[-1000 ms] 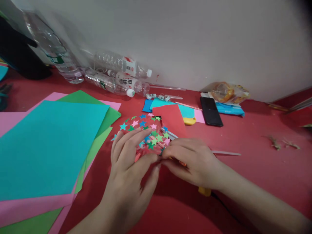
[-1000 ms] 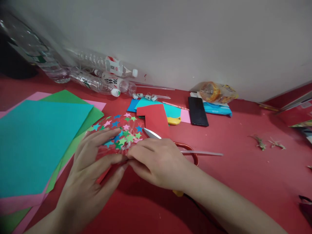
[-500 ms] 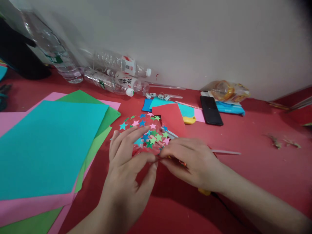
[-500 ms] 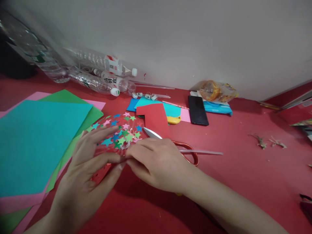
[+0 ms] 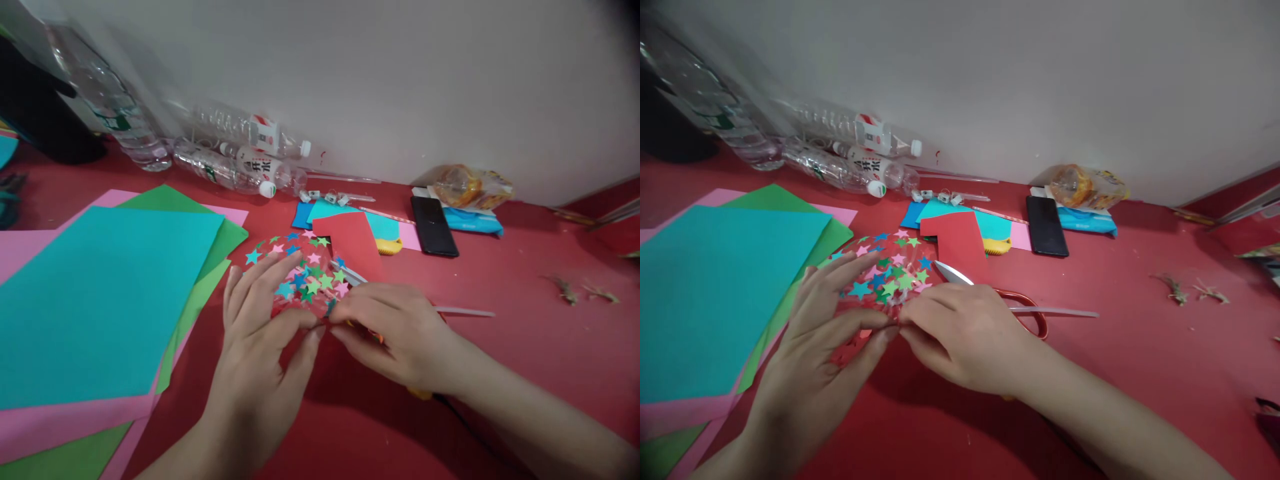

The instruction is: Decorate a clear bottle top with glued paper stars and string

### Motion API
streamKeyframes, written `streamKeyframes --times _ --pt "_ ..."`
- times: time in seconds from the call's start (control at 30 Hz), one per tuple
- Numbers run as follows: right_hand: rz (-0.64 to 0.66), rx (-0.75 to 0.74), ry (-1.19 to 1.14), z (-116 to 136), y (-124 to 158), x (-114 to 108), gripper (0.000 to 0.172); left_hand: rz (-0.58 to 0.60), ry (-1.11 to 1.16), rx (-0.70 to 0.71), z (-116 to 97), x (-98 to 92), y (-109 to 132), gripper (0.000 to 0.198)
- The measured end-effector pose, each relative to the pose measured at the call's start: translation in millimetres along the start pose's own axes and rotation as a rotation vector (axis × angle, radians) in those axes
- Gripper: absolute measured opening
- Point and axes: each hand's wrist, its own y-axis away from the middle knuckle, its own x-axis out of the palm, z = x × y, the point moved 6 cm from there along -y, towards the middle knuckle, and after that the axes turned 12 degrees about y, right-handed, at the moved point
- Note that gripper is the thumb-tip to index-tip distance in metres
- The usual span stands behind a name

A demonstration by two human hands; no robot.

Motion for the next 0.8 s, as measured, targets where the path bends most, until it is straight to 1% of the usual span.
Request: streamKeyframes --times 0.33,0.8 --pt "-0.010 -0.014 -0.009 -0.1 1.3 -2.4 0.011 0.029 -0.021 0.029 1.5 2.1 1.1 0.015" --pt "-0.017 -0.027 0.024 1.8 3.0 -3.9 0.011 0.034 -0.038 0.038 2.0 4.6 1.6 0.015"
